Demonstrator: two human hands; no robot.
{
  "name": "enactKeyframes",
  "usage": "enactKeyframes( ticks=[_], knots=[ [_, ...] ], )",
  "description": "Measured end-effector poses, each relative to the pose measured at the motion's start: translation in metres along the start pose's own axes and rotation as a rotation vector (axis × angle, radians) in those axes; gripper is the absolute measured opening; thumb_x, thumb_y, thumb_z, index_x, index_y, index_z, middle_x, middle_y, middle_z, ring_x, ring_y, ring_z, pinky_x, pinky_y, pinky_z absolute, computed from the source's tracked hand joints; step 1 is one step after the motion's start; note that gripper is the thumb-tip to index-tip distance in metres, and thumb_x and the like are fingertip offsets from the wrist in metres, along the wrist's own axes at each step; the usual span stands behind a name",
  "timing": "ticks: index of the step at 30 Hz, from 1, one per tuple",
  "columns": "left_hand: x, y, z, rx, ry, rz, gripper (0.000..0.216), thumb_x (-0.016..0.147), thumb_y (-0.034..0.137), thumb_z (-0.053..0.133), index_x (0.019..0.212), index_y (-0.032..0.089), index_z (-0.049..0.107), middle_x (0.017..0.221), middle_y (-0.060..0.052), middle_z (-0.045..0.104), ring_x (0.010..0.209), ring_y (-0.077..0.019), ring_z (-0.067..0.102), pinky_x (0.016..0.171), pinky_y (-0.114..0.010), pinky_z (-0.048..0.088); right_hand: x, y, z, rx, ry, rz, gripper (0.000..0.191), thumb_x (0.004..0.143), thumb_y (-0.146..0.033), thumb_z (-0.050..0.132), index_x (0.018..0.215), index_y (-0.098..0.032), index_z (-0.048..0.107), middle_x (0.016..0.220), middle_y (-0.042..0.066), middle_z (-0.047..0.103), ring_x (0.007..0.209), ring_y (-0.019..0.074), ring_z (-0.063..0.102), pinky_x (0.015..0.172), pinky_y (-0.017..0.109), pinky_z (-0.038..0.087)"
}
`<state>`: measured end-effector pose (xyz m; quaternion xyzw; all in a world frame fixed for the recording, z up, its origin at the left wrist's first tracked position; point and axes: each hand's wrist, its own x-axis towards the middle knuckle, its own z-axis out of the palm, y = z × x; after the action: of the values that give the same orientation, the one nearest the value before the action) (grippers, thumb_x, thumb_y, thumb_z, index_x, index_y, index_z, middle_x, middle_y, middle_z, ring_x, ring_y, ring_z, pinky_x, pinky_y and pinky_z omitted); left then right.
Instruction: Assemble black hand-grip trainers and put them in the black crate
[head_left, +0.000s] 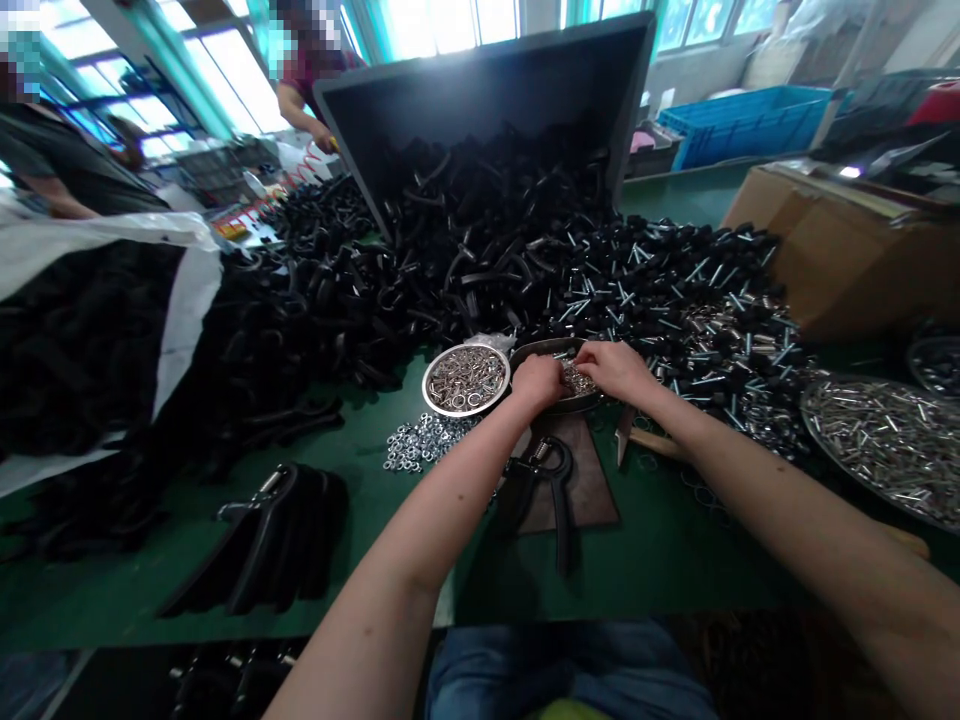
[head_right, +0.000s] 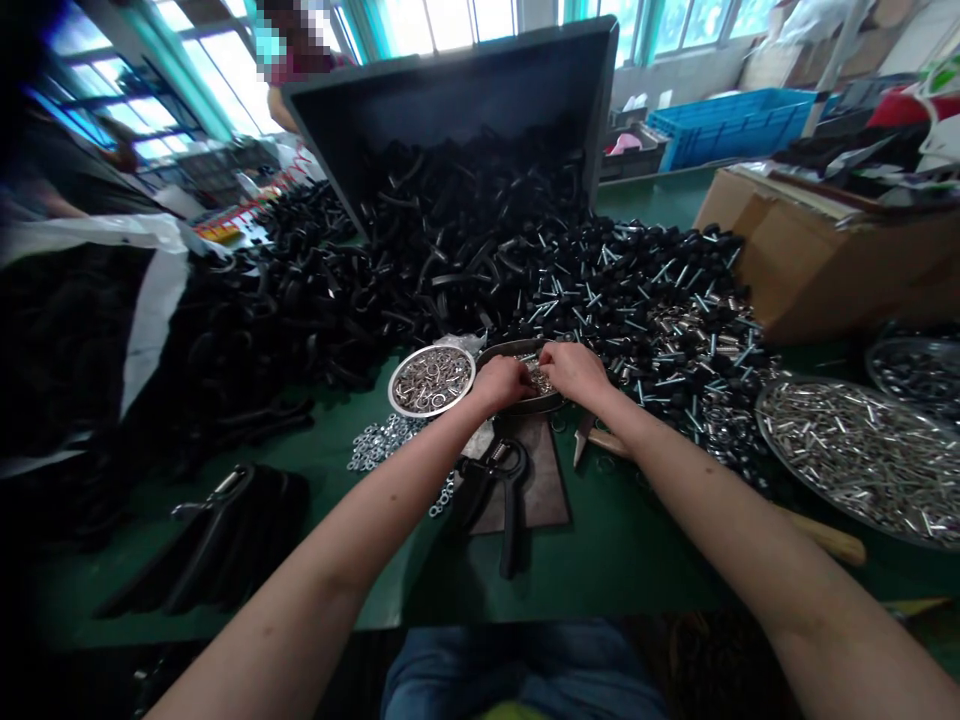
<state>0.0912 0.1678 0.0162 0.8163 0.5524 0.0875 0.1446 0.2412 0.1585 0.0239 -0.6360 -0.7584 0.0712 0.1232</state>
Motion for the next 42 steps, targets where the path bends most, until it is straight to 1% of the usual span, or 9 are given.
enactKeyframes(
  ticks=[8, 10, 13, 16, 21, 29, 33, 37, 42],
  knots=[
    [0.005, -0.009, 0.005, -0.056, 0.012, -0.036, 0.024, 0.079, 0.032, 0.058, 0.093, 0.018, 0.072, 0.089, -0.01, 0.071, 0.085, -0.0233, 0.064, 0.077, -0.032, 0.046, -0.031, -0.008, -0.009, 0.318, 0.123, -0.022, 0.018, 0.08, -0.022, 0.05, 0.093, -0.019, 0.062, 0.082, 0.001, 0.07, 0.076, 0.0139, 0.063, 0.069, 0.025, 0.044],
    [0.003, -0.015, 0.003, -0.081, 0.02, -0.024, 0.022, 0.079, 0.033, 0.06, 0.091, 0.019, 0.073, 0.088, -0.008, 0.071, 0.083, -0.021, 0.063, 0.077, -0.029, 0.046, -0.044, -0.014, -0.008, 0.502, 0.079, -0.053, 0.015, 0.08, -0.024, 0.052, 0.09, -0.019, 0.062, 0.08, 0.0, 0.07, 0.074, 0.0138, 0.063, 0.069, 0.025, 0.044],
    [0.0, -0.021, 0.0, -0.114, 0.03, -0.021, 0.021, 0.076, 0.034, 0.063, 0.087, 0.019, 0.073, 0.084, -0.006, 0.071, 0.079, -0.0189, 0.063, 0.075, -0.027, 0.045, -0.059, -0.023, 0.0, 0.668, -0.117, -0.116, 0.01, 0.078, -0.024, 0.056, 0.081, -0.019, 0.064, 0.078, 0.0, 0.069, 0.071, 0.0138, 0.062, 0.068, 0.026, 0.044],
    [-0.002, -0.024, 0.0, -0.142, 0.047, -0.035, 0.019, 0.076, 0.032, 0.064, 0.086, 0.018, 0.073, 0.082, -0.006, 0.071, 0.078, -0.0181, 0.062, 0.075, -0.027, 0.045, -0.067, -0.031, 0.011, 0.629, -0.22, -0.179, 0.009, 0.076, -0.022, 0.058, 0.078, -0.019, 0.067, 0.079, 0.0, 0.068, 0.075, 0.0142, 0.061, 0.071, 0.027, 0.044],
    [-0.005, -0.027, -0.001, -0.203, 0.064, -0.044, 0.013, 0.074, 0.023, 0.064, 0.082, 0.017, 0.072, 0.079, -0.005, 0.07, 0.077, -0.0184, 0.061, 0.076, -0.029, 0.044, -0.067, -0.038, 0.023, 0.586, -0.235, -0.253, 0.007, 0.075, -0.02, 0.061, 0.076, -0.018, 0.068, 0.082, 0.001, 0.064, 0.077, 0.014, 0.06, 0.074, 0.027, 0.044],
    [-0.014, -0.029, -0.009, -0.378, 0.106, -0.054, 0.009, 0.076, 0.023, 0.063, 0.076, 0.014, 0.067, 0.073, -0.003, 0.066, 0.068, -0.0141, 0.057, 0.069, -0.027, 0.044, -0.064, -0.043, 0.021, 0.486, -0.252, -0.292, 0.006, 0.076, -0.018, 0.061, 0.076, -0.018, 0.067, 0.081, 0.001, 0.063, 0.077, 0.0135, 0.059, 0.074, 0.026, 0.043],
    [-0.038, -0.033, -0.019, -0.496, 0.14, -0.038, 0.014, 0.08, 0.027, 0.058, 0.081, 0.014, 0.063, 0.074, -0.001, 0.064, 0.064, -0.0106, 0.054, 0.063, -0.023, 0.043, -0.062, -0.047, 0.017, 0.411, -0.27, -0.298, 0.006, 0.076, -0.017, 0.061, 0.075, -0.018, 0.067, 0.081, 0.001, 0.064, 0.079, 0.0144, 0.059, 0.075, 0.026, 0.041],
    [-0.08, -0.04, -0.023, -0.753, 0.126, -0.029, 0.013, 0.079, 0.026, 0.059, 0.079, 0.014, 0.06, 0.07, 0.001, 0.06, 0.061, -0.0098, 0.052, 0.058, -0.022, 0.041, -0.059, -0.051, 0.015, 0.336, -0.304, -0.261, 0.007, 0.074, -0.019, 0.062, 0.075, -0.02, 0.068, 0.078, 0.001, 0.066, 0.075, 0.0151, 0.06, 0.068, 0.025, 0.041],
    [-0.131, -0.041, -0.012, -0.737, 0.023, 0.029, 0.011, 0.078, 0.028, 0.062, 0.076, 0.017, 0.06, 0.078, -0.001, 0.062, 0.075, -0.0139, 0.056, 0.069, -0.025, 0.043, -0.05, -0.057, 0.012, 0.276, -0.376, -0.215, 0.005, 0.069, -0.019, 0.064, 0.072, -0.021, 0.067, 0.067, -0.001, 0.066, 0.064, 0.0144, 0.059, 0.054, 0.023, 0.036]
  ],
)
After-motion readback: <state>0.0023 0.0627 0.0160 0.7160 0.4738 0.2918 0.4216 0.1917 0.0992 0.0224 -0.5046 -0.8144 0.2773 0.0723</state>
